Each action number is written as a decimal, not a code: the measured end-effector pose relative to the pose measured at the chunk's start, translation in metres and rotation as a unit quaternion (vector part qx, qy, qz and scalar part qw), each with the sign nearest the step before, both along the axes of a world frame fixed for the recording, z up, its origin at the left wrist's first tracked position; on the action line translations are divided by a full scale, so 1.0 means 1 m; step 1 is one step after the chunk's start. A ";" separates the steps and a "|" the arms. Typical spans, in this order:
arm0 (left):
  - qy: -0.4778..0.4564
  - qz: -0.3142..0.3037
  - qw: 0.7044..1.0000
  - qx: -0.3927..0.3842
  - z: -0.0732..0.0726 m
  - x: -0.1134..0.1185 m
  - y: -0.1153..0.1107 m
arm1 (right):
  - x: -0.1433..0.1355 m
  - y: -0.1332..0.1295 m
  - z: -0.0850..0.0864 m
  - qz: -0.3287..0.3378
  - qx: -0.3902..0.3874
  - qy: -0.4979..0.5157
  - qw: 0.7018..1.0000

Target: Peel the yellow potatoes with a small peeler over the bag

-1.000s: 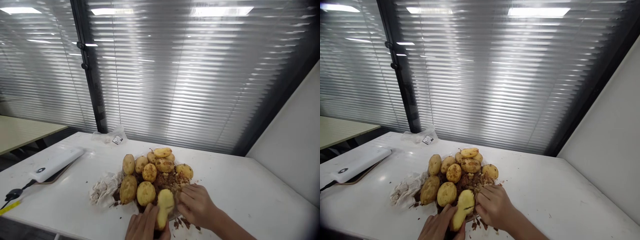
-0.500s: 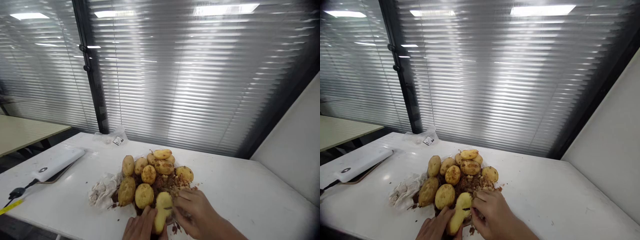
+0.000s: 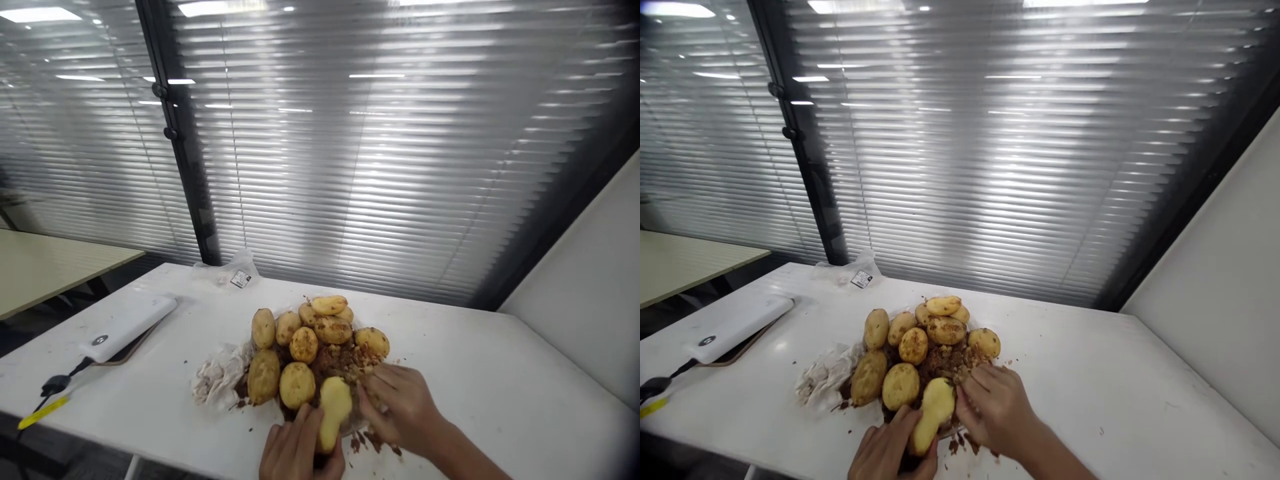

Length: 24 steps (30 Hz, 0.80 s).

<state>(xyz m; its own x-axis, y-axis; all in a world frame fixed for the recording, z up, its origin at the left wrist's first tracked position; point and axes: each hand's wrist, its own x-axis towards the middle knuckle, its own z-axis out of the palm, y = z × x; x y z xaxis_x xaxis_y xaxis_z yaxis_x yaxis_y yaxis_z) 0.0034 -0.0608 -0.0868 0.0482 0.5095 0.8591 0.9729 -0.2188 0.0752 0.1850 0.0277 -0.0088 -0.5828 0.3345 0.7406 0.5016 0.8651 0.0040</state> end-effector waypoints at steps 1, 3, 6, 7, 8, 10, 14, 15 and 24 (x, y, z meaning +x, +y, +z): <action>-0.006 -0.005 1.000 -0.003 0.002 0.001 0.000 | 0.002 0.000 0.003 0.000 0.001 0.004 1.000; -0.037 -0.003 0.999 -0.005 0.006 0.002 -0.002 | 0.006 -0.003 0.009 -0.004 -0.014 0.013 1.000; -0.099 -0.008 0.995 -0.002 0.013 0.004 -0.003 | 0.014 -0.021 0.012 -0.027 -0.079 0.033 0.996; -0.115 -0.012 0.993 -0.007 0.015 0.005 -0.003 | 0.016 -0.031 0.010 -0.043 -0.098 0.047 0.993; -0.127 -0.016 0.992 -0.014 0.016 0.005 -0.003 | 0.017 -0.040 0.007 -0.063 -0.114 0.070 0.989; -0.136 -0.027 0.990 -0.030 0.018 0.004 -0.004 | 0.015 -0.059 -0.005 -0.101 -0.152 0.118 0.976; -0.127 -0.042 0.991 -0.029 0.019 0.001 -0.004 | 0.005 -0.080 -0.030 -0.141 -0.185 0.167 0.958; -0.125 -0.043 0.991 -0.025 0.018 0.000 -0.004 | 0.003 -0.082 -0.034 -0.148 -0.184 0.174 0.956; -0.117 -0.057 0.991 -0.006 0.014 -0.005 -0.002 | -0.008 -0.071 -0.041 -0.149 -0.206 0.181 0.950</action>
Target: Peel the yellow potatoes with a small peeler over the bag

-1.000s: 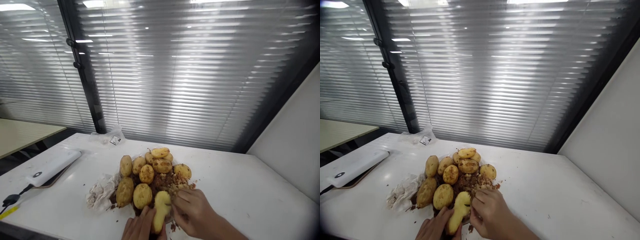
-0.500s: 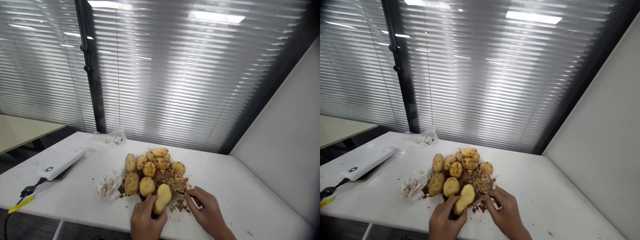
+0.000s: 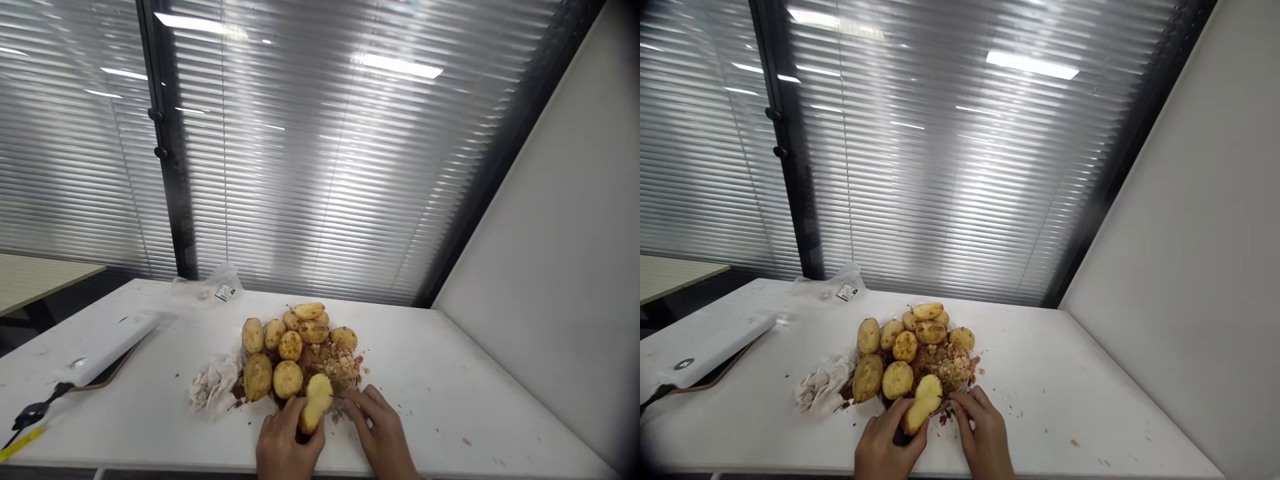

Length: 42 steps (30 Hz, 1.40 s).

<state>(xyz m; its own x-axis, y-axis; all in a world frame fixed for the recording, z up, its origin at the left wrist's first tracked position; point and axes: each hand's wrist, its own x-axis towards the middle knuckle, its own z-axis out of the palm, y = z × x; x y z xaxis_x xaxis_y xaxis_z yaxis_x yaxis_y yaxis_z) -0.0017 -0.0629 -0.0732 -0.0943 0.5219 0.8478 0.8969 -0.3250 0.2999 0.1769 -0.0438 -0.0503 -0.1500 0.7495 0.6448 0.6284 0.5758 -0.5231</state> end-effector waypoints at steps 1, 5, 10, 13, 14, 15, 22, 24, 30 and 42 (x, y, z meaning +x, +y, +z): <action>0.001 0.000 1.000 0.001 -0.001 0.000 0.001 | -0.001 0.002 0.000 -0.014 0.015 0.006 1.000; 0.005 0.002 1.000 0.000 -0.002 0.000 0.002 | -0.004 0.006 0.001 -0.016 0.042 0.025 0.999; 0.005 -0.005 1.000 -0.004 -0.001 0.000 0.003 | -0.006 0.009 0.003 0.022 0.053 0.003 0.998; 0.008 -0.008 1.000 -0.015 -0.003 0.000 0.003 | -0.005 0.010 0.001 -0.004 0.077 0.002 0.997; 0.011 -0.010 1.000 -0.017 -0.004 0.000 0.003 | -0.004 0.011 0.000 -0.001 0.079 0.000 0.997; 0.013 -0.012 1.000 -0.020 -0.005 0.000 0.003 | -0.003 0.011 -0.001 0.012 0.073 -0.005 0.997; 0.018 -0.015 1.000 -0.020 -0.009 -0.004 0.004 | -0.003 0.013 0.001 -0.023 0.069 -0.046 0.996; 0.025 -0.017 0.999 -0.024 -0.009 -0.005 0.004 | -0.003 0.012 0.002 -0.008 0.079 -0.037 0.996; 0.035 -0.021 0.999 -0.023 -0.007 -0.006 0.004 | -0.001 0.012 0.001 0.003 0.039 -0.050 0.998; 0.039 -0.039 0.998 -0.044 -0.007 -0.010 0.001 | -0.004 0.013 0.000 -0.042 0.057 -0.043 0.997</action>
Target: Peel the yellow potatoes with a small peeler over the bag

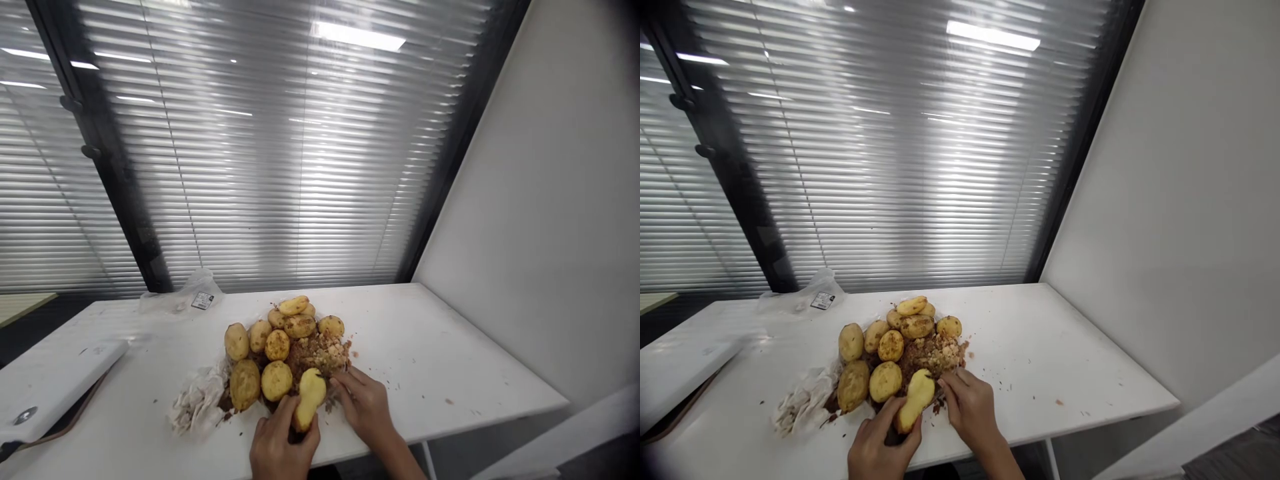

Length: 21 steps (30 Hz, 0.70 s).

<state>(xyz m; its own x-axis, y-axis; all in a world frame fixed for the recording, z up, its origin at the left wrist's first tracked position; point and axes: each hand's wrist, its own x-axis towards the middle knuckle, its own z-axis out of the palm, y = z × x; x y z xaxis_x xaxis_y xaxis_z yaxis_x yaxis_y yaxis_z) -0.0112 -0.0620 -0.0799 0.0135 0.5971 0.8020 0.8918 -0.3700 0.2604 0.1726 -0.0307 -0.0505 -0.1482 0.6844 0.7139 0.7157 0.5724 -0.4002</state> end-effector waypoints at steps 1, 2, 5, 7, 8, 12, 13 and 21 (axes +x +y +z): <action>0.000 -0.001 1.000 -0.001 0.000 0.000 0.000 | 0.001 -0.001 0.000 -0.001 0.008 0.012 1.000; 0.000 -0.002 1.000 -0.002 0.000 0.000 0.001 | 0.002 -0.002 0.000 0.010 0.007 0.024 1.000; 0.003 -0.003 1.000 -0.015 -0.001 -0.001 0.001 | 0.005 -0.005 0.005 0.074 -0.038 0.024 0.996; -0.002 0.002 1.000 -0.020 -0.002 -0.001 0.001 | 0.006 -0.004 0.008 0.082 -0.056 -0.009 0.995; -0.008 0.006 1.000 -0.020 -0.002 -0.002 0.001 | 0.006 -0.003 0.009 0.074 -0.054 -0.028 0.995; -0.024 0.014 0.999 -0.025 -0.004 -0.001 0.001 | 0.006 0.006 0.011 0.045 -0.016 -0.066 0.997; -0.027 0.014 0.999 -0.026 -0.004 -0.001 0.001 | 0.006 0.008 0.013 0.052 -0.015 -0.069 0.996; -0.075 0.011 0.997 -0.010 -0.003 0.003 0.003 | 0.008 0.020 0.033 0.090 0.005 -0.159 0.983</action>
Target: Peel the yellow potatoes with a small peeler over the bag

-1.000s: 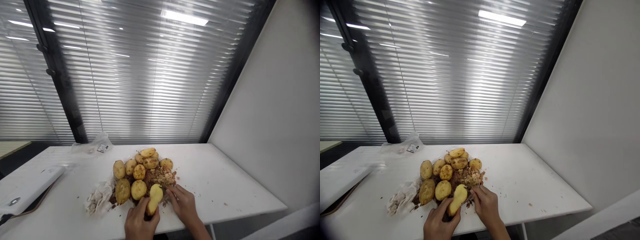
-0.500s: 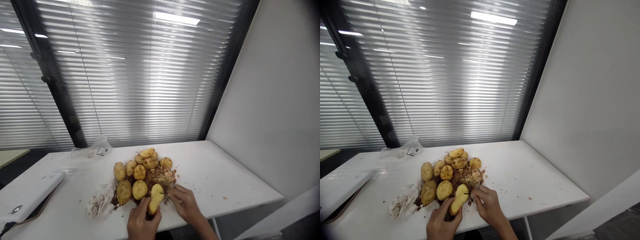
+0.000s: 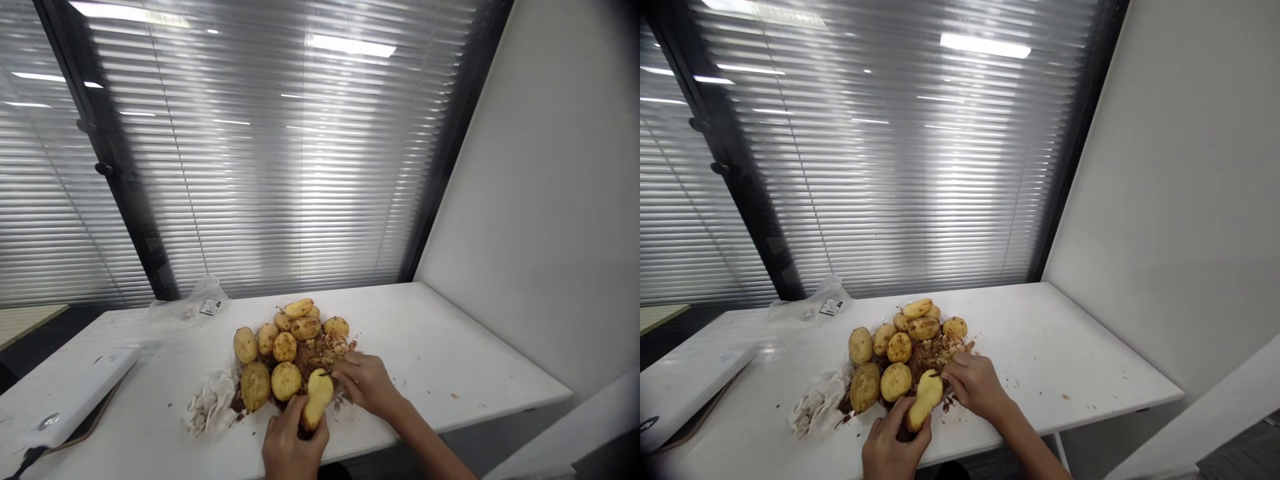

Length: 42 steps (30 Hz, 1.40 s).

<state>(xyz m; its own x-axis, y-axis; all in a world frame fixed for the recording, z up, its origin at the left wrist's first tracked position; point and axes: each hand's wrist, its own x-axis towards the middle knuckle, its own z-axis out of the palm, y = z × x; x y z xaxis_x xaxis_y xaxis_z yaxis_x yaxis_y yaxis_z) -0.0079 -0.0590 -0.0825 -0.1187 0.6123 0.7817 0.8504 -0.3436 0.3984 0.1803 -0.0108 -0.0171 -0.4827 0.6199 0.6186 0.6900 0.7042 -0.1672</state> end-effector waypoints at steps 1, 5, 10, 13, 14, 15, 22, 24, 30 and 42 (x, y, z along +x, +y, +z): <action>0.004 0.005 1.000 0.002 0.001 0.000 0.000 | 0.000 0.001 0.002 0.003 -0.001 -0.006 1.000; 0.041 0.001 0.999 0.001 0.004 -0.005 -0.002 | 0.002 0.004 0.014 0.041 -0.075 -0.042 0.995; 0.049 -0.011 0.999 -0.006 0.003 -0.010 0.000 | -0.001 0.008 0.024 0.038 -0.072 -0.057 0.995; 0.045 -0.001 0.999 -0.016 0.006 -0.009 0.000 | 0.000 0.009 0.027 0.049 -0.079 -0.054 0.994; 0.044 -0.002 0.999 -0.017 0.007 -0.008 -0.001 | 0.001 0.009 0.027 0.057 -0.091 -0.055 0.993; 0.042 -0.003 0.999 -0.014 0.009 -0.007 -0.001 | 0.003 0.009 0.027 0.064 -0.104 -0.058 0.991; 0.029 0.005 0.999 -0.012 0.017 -0.004 -0.002 | 0.006 0.014 0.017 0.020 -0.105 -0.072 0.992; 0.030 0.006 0.999 -0.013 0.016 -0.004 -0.002 | 0.005 0.011 0.017 0.029 -0.111 -0.078 0.990; 0.057 -0.012 0.998 0.027 0.014 -0.004 -0.003 | -0.001 0.002 0.015 -0.013 -0.106 -0.079 0.991; 0.072 -0.014 0.995 0.065 0.016 -0.003 -0.004 | -0.019 -0.001 0.010 -0.055 -0.072 -0.082 0.993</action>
